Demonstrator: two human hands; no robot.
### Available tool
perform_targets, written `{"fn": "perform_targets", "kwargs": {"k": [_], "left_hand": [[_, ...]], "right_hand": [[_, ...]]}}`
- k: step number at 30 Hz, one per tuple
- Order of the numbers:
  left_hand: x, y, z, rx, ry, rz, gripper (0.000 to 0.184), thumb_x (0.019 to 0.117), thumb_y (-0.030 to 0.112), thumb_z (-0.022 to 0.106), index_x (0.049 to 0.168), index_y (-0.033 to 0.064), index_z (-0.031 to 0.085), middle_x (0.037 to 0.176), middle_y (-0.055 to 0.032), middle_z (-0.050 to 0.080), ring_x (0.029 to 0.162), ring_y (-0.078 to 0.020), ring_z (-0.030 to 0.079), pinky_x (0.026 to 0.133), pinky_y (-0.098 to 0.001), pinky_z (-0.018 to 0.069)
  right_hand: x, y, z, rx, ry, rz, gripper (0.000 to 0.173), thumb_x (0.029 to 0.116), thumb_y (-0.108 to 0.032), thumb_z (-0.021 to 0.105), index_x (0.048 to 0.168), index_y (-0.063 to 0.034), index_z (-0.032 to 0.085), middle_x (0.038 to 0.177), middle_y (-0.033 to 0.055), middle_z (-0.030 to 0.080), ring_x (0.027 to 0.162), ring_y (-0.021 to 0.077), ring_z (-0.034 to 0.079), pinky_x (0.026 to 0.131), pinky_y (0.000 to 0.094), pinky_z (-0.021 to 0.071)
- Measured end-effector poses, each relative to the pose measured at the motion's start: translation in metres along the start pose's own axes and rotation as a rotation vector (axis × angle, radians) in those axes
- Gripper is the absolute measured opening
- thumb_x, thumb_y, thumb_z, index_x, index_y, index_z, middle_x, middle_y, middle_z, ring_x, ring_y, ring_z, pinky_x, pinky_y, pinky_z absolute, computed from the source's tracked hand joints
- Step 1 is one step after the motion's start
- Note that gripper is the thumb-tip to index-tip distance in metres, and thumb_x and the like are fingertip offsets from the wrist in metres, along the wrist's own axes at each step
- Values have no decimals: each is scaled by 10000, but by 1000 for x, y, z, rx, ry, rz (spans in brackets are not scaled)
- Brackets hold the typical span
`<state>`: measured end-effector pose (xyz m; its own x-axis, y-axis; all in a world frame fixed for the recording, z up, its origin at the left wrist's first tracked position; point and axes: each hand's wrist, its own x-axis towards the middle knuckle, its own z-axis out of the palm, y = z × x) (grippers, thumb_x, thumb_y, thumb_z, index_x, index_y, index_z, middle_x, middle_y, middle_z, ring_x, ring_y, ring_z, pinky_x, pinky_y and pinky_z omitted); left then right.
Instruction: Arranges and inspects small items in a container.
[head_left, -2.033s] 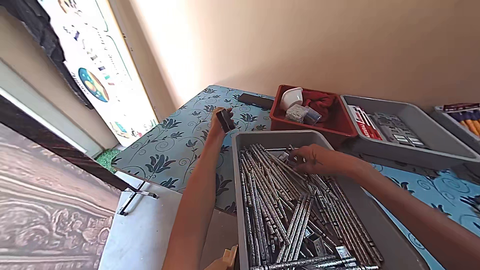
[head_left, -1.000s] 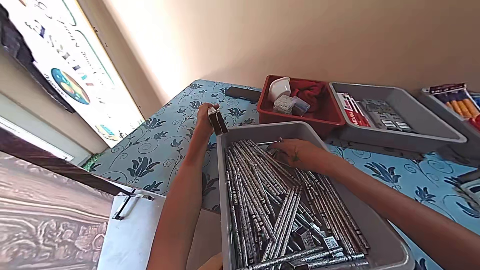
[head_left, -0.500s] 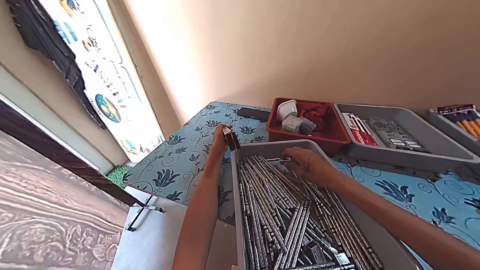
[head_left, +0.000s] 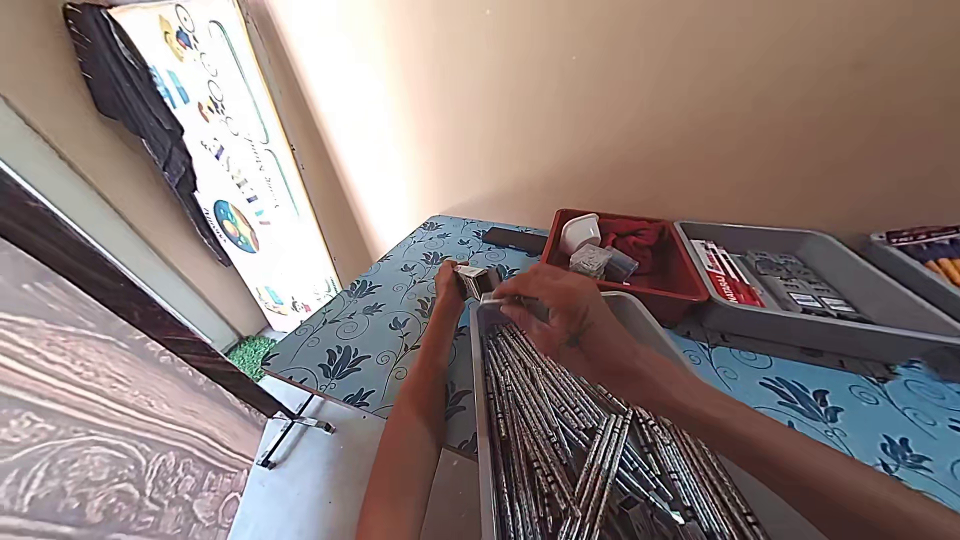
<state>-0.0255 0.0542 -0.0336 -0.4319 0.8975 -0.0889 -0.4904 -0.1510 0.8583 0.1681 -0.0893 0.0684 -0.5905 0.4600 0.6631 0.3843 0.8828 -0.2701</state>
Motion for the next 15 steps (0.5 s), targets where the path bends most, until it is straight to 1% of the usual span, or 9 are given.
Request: {"fn": "perform_targets", "kwargs": {"k": [1, 2, 3, 5, 8, 9, 11, 14, 15], "left_hand": [[4, -2, -1, -7, -3, -15, 252, 1063, 205, 382, 921, 89, 555, 702, 5, 562, 572, -73, 543, 543, -237, 481], [8, -6, -2, 6, -5, -33, 252, 1058, 209, 388, 877, 106, 531, 683, 3, 535, 550, -85, 516, 517, -252, 464], [13, -10, -2, 30, 7, -41, 267, 1051, 220, 392, 847, 115, 528, 661, -2, 523, 510, -94, 486, 468, -257, 431], [17, -10, -2, 59, 5, -47, 282, 1060, 242, 375, 859, 116, 526, 676, -13, 515, 508, -109, 472, 460, -272, 413], [15, -9, 1, 55, 16, -49, 297, 1058, 257, 368, 851, 122, 534, 648, 1, 510, 497, -100, 468, 457, -265, 405], [15, -8, 2, 56, 15, -47, 292, 1061, 258, 364, 847, 127, 512, 646, 3, 491, 500, -101, 459, 461, -266, 403], [15, -8, 3, 46, 28, -47, 300, 1069, 266, 353, 835, 136, 487, 628, 9, 469, 485, -99, 440, 450, -261, 392], [12, -3, 4, 27, 66, -61, 326, 1070, 285, 343, 883, 110, 544, 657, -5, 507, 507, -108, 464, 471, -274, 405], [11, -3, 3, 28, 72, -59, 329, 1070, 285, 343, 908, 103, 564, 675, -9, 517, 522, -112, 477, 482, -279, 418]], "right_hand": [[1, 3, 0, -12, 1, 29, 194, 941, -46, 667, 1117, -35, 746, 926, 106, 665, 785, 161, 648, 680, 272, 549], [0, 3, -1, -15, 2, 65, 194, 947, -39, 665, 1126, -28, 739, 941, 117, 671, 798, 177, 654, 690, 293, 551], [-1, 3, -3, -17, -1, 98, 188, 958, -40, 662, 1133, -31, 731, 948, 114, 667, 801, 174, 647, 689, 291, 544], [0, 3, -6, -21, 4, 121, 183, 963, -44, 663, 1135, -34, 725, 941, 103, 657, 788, 160, 631, 673, 279, 523], [2, 6, -4, -84, 18, 76, 202, 970, -93, 679, 1152, -20, 727, 948, 116, 669, 804, 184, 653, 701, 301, 545], [3, 9, -2, -129, 18, 43, 216, 981, -115, 673, 1165, -13, 725, 949, 122, 664, 800, 197, 658, 696, 312, 556], [6, 14, 2, -229, 4, -18, 235, 1005, -145, 643, 1181, -8, 715, 946, 123, 636, 752, 208, 650, 636, 319, 555], [9, 17, 5, -352, -48, -51, 212, 1004, -139, 643, 1143, 4, 712, 951, 146, 631, 728, 247, 667, 598, 348, 563], [9, 18, 7, -386, -57, -67, 204, 1002, -134, 645, 1131, 9, 710, 945, 151, 623, 700, 251, 662, 569, 342, 555]]}}
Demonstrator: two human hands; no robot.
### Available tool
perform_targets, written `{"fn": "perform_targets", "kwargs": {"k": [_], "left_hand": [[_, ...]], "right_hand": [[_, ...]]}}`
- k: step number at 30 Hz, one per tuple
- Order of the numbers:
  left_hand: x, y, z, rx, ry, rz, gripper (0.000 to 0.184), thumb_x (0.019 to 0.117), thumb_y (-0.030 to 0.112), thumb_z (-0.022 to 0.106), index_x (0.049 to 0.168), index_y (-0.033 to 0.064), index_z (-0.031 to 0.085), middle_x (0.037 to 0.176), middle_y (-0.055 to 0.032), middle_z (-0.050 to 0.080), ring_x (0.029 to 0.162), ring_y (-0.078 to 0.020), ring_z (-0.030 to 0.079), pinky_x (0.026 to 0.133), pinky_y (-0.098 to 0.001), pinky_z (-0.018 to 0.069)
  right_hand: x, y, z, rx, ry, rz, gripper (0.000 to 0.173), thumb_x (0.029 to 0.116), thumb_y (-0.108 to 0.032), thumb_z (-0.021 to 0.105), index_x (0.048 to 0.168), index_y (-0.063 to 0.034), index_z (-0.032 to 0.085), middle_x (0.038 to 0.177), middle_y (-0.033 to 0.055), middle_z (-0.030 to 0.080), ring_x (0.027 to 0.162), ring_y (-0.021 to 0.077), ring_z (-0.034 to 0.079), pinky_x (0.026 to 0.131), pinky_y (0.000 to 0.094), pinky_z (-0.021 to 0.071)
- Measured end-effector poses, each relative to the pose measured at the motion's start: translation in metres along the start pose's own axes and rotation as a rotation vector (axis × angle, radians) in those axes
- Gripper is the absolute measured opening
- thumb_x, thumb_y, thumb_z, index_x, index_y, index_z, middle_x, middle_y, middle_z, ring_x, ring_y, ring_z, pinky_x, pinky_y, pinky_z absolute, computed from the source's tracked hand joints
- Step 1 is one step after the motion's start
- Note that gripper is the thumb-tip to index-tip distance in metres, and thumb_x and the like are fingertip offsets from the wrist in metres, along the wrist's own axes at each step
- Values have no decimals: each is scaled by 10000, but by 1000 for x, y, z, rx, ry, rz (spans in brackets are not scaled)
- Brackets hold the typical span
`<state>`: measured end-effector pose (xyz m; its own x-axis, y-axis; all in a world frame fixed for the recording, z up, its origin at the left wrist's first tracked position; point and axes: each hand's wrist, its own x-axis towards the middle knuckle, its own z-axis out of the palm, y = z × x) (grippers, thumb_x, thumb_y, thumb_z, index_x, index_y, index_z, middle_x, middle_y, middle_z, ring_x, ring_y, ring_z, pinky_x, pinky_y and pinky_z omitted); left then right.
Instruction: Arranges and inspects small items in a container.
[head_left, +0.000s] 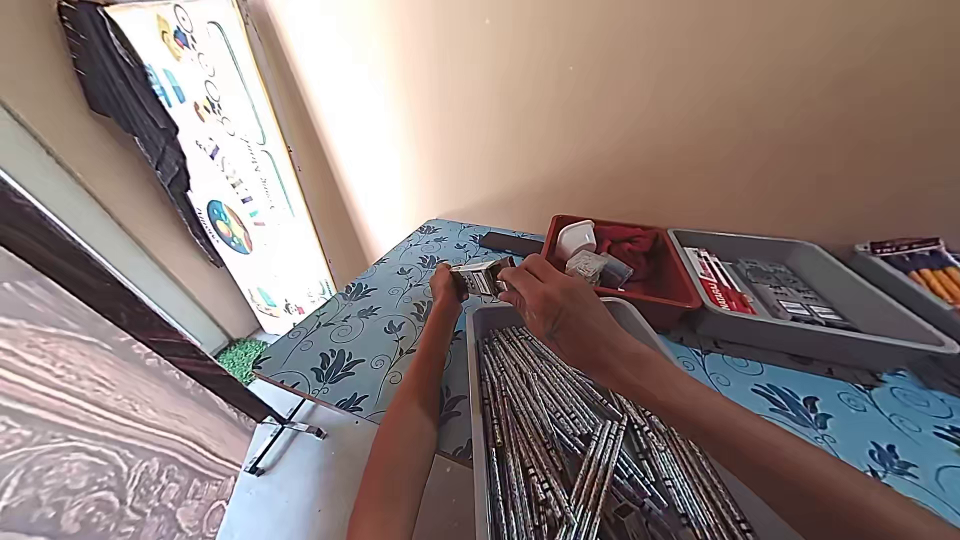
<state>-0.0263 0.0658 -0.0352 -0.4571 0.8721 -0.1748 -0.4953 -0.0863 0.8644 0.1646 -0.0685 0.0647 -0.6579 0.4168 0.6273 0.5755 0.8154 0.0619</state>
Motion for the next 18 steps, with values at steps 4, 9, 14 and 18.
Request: {"fn": "perform_targets", "kwargs": {"k": [4, 9, 14, 18], "left_hand": [[-7, 0, 0, 4, 2, 24, 311, 1075, 257, 341, 959, 102, 585, 681, 8, 527, 531, -92, 500, 493, -256, 437], [-14, 7, 5, -22, 3, 4, 290, 1066, 247, 362, 918, 112, 571, 663, 10, 535, 517, -83, 508, 482, -242, 437], [-15, 4, 4, -2, -20, 33, 297, 1075, 272, 376, 890, 124, 556, 678, 3, 536, 543, -94, 501, 494, -258, 431], [-9, 1, 1, 33, -11, 34, 326, 1075, 259, 339, 925, 106, 585, 665, 15, 536, 544, -89, 518, 513, -261, 458]], "right_hand": [[-4, -5, 0, -1, -109, 12, 232, 1026, -197, 620, 1150, -35, 730, 929, 140, 602, 650, 246, 631, 525, 351, 517], [0, -4, -16, 204, -285, 135, 330, 1066, -275, 556, 1296, -88, 699, 898, 96, 722, 768, 249, 687, 664, 442, 550], [-3, -11, -15, 331, -130, 183, 315, 1078, -262, 507, 1316, -76, 598, 685, 11, 569, 528, 125, 520, 485, 306, 445], [-10, -25, -32, 526, -248, 331, 370, 1016, -90, 434, 1380, -42, 475, 998, 65, 564, 765, 93, 553, 626, 240, 463]]}}
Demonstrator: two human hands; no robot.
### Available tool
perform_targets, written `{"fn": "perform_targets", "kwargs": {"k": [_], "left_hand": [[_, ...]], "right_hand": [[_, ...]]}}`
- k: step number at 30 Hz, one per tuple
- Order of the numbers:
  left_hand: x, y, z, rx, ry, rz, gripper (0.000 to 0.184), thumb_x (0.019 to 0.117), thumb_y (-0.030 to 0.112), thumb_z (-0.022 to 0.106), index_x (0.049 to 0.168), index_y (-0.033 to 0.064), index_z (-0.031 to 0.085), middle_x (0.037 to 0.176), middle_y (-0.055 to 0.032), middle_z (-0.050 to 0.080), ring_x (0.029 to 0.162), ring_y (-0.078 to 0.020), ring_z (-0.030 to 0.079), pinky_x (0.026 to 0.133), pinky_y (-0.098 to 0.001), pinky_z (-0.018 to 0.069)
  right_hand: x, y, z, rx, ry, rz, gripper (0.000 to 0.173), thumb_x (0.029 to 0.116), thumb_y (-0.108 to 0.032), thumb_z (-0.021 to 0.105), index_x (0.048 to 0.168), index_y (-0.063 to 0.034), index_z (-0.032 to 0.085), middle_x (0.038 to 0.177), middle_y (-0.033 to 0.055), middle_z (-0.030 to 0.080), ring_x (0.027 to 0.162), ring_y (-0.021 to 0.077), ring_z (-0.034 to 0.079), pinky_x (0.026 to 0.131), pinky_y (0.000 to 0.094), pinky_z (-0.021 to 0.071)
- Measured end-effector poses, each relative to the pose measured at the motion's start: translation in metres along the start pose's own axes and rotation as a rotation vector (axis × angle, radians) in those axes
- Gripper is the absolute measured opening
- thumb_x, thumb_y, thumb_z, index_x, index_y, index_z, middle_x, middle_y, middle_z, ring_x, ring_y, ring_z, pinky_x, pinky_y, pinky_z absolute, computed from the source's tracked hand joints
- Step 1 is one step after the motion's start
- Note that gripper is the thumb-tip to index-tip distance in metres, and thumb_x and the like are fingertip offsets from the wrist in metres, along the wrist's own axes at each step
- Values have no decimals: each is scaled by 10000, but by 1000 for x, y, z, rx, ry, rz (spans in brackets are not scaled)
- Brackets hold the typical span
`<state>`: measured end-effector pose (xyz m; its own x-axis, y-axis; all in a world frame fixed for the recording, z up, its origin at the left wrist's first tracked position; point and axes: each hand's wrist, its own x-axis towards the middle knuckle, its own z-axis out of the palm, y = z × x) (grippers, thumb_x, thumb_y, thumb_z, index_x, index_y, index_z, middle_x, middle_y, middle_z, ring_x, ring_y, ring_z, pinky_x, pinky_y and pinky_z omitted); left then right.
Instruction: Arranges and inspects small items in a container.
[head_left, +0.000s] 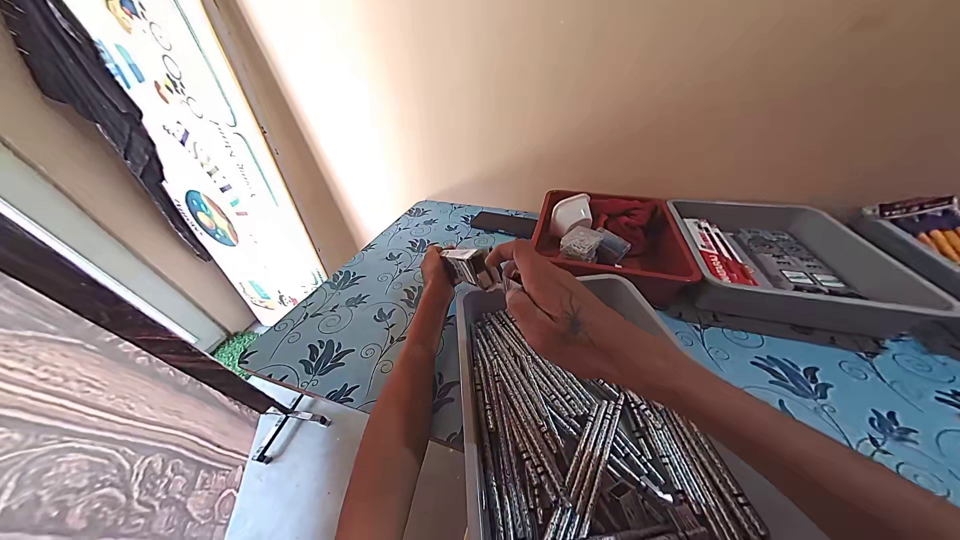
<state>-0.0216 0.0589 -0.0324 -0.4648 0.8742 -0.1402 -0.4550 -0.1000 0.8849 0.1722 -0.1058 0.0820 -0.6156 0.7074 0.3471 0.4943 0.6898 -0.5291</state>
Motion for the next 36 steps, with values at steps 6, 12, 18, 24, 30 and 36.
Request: {"fn": "perform_targets", "kwargs": {"k": [6, 12, 18, 24, 30, 36], "left_hand": [[0, 0, -2, 51, 3, 1, 302, 1065, 258, 367, 943, 96, 591, 711, -11, 542, 580, -110, 521, 537, -283, 461], [-6, -1, -1, 69, 14, 7, 379, 1080, 310, 313, 975, 97, 609, 663, 13, 497, 519, -90, 457, 485, -257, 405], [4, -4, 1, 10, 44, -50, 335, 1074, 285, 354, 941, 107, 605, 663, -7, 521, 496, -111, 464, 459, -277, 410], [3, -3, 5, -54, 65, -70, 313, 1055, 287, 363, 909, 117, 582, 647, 3, 523, 497, -103, 479, 460, -274, 421], [-3, -3, 12, -2, 87, -102, 301, 1057, 318, 375, 890, 127, 537, 690, -14, 524, 532, -119, 499, 477, -299, 436], [-6, 4, 14, 40, 114, -128, 299, 1042, 289, 396, 806, 147, 513, 644, -6, 512, 484, -106, 467, 432, -267, 388]], "right_hand": [[-15, 0, -12, -21, 98, -153, 275, 1055, -199, 564, 1286, -58, 516, 973, 16, 688, 780, 14, 659, 668, 160, 537], [2, 7, -8, -94, 235, -214, 292, 967, -216, 699, 1235, -99, 694, 1004, 56, 615, 775, 97, 591, 629, 211, 487], [7, 18, -8, -145, 245, -126, 241, 996, -130, 666, 1226, -66, 632, 954, 79, 725, 703, 151, 693, 591, 315, 565], [13, 29, -3, -293, 395, -231, 235, 978, -172, 689, 1166, -32, 702, 1010, 112, 679, 799, 198, 660, 658, 332, 546], [16, 34, 2, -333, 510, -329, 209, 963, -156, 689, 1116, -16, 717, 888, 98, 643, 724, 173, 618, 607, 280, 506], [14, 41, 3, -360, 493, -307, 233, 984, -167, 668, 1155, -26, 741, 909, 105, 629, 760, 185, 618, 627, 283, 508]]}}
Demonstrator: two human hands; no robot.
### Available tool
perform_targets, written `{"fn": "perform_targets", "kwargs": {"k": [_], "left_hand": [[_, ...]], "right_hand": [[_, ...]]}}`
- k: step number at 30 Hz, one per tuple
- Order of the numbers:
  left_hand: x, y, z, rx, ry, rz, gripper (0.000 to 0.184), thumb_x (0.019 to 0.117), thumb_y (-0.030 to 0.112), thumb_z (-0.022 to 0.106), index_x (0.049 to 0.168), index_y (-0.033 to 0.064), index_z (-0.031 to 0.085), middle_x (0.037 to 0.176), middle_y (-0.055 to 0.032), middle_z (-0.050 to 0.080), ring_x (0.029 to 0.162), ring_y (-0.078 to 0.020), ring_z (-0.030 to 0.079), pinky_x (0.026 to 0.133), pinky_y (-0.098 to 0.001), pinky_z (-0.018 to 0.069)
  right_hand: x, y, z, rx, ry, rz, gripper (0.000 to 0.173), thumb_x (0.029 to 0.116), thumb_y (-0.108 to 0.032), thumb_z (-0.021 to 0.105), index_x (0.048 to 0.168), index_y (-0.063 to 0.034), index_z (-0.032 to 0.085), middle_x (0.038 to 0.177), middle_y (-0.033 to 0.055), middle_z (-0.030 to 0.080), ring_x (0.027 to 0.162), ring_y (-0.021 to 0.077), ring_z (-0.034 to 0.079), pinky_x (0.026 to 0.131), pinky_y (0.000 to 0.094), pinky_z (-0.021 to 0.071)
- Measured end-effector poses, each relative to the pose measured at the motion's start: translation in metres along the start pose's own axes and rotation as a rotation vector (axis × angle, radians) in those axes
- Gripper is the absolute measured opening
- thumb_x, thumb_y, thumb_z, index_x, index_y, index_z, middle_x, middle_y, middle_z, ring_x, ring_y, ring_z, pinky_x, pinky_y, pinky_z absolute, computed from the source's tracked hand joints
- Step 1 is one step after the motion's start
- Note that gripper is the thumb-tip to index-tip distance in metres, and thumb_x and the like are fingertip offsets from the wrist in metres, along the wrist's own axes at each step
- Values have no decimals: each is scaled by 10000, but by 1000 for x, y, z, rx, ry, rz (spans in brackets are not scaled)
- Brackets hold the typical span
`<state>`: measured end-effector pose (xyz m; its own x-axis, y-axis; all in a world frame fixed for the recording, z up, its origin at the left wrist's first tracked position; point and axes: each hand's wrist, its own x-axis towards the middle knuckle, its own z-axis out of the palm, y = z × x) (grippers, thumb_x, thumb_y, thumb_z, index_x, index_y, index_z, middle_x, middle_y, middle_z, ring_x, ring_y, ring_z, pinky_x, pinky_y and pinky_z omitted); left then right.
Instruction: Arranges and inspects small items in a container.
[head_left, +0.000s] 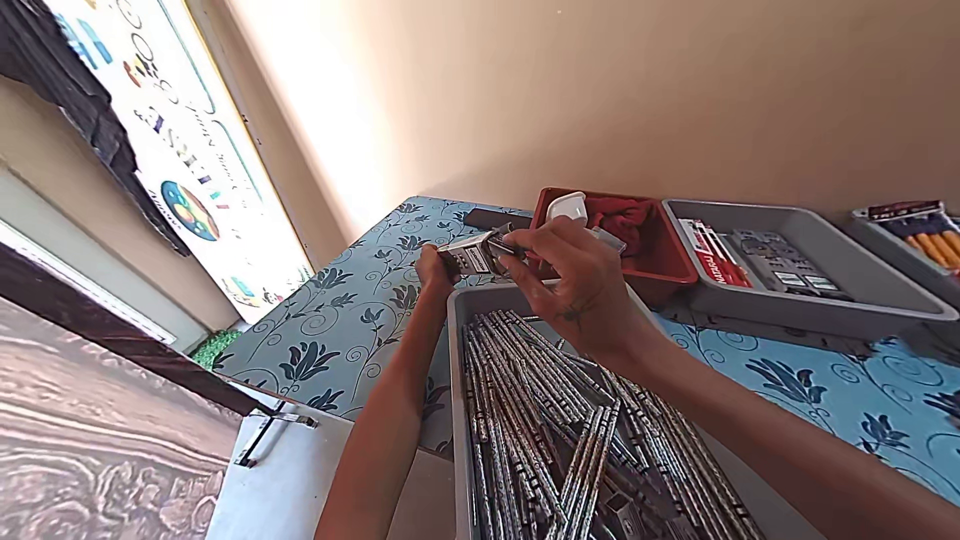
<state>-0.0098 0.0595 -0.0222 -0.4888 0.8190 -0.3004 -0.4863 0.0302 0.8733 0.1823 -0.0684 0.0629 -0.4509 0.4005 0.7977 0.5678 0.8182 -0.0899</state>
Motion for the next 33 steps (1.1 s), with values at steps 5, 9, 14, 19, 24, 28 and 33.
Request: {"fn": "perform_targets", "kwargs": {"k": [5, 9, 14, 19, 24, 28, 33], "left_hand": [[-1, 2, -2, 28, 42, 7, 312, 1061, 350, 384, 942, 119, 556, 773, -43, 525, 615, -157, 508, 528, -326, 431], [0, 3, -4, 61, 75, 29, 347, 1063, 365, 363, 955, 109, 570, 780, -51, 546, 606, -159, 517, 510, -336, 430], [-2, 3, -4, 78, 76, 64, 394, 1078, 357, 327, 1026, 106, 627, 807, -49, 567, 635, -162, 535, 541, -346, 451], [1, 3, -3, 61, 99, 101, 444, 1088, 360, 302, 975, 92, 639, 730, -38, 563, 574, -151, 525, 499, -327, 436], [-2, 1, -2, 71, 84, 85, 394, 1082, 344, 324, 973, 98, 612, 763, -41, 552, 598, -156, 523, 523, -341, 446], [-3, 5, 1, 65, 82, 73, 358, 1080, 364, 338, 911, 129, 548, 729, -33, 534, 545, -140, 499, 471, -315, 420], [-10, 11, 0, 13, 62, 65, 310, 1070, 338, 365, 914, 126, 528, 704, -31, 522, 502, -123, 484, 429, -276, 398]], "right_hand": [[4, 4, 2, -14, -25, 25, 232, 988, -163, 658, 1150, -31, 759, 988, 125, 678, 826, 205, 659, 682, 314, 541], [4, -1, -6, -35, -127, 89, 238, 1009, -150, 638, 1191, -32, 736, 1033, 135, 661, 821, 229, 652, 659, 353, 533], [2, -4, -13, -31, -201, 133, 223, 1004, -109, 634, 1188, -21, 723, 1033, 152, 651, 826, 243, 660, 673, 374, 543], [3, 0, -6, -89, -217, 135, 221, 1008, -129, 625, 1167, -19, 734, 1002, 144, 645, 814, 243, 656, 673, 371, 550], [-1, -4, -11, -34, -202, 150, 218, 1019, -142, 627, 1191, -15, 675, 999, 147, 627, 777, 249, 646, 641, 386, 540], [-3, 1, -12, 31, -96, 145, 236, 998, -175, 675, 1178, -28, 637, 986, 124, 637, 757, 216, 626, 619, 358, 515], [-4, 18, 5, 12, 57, -36, 250, 1010, -181, 650, 1179, -10, 716, 1097, 156, 676, 946, 250, 675, 757, 348, 558]]}}
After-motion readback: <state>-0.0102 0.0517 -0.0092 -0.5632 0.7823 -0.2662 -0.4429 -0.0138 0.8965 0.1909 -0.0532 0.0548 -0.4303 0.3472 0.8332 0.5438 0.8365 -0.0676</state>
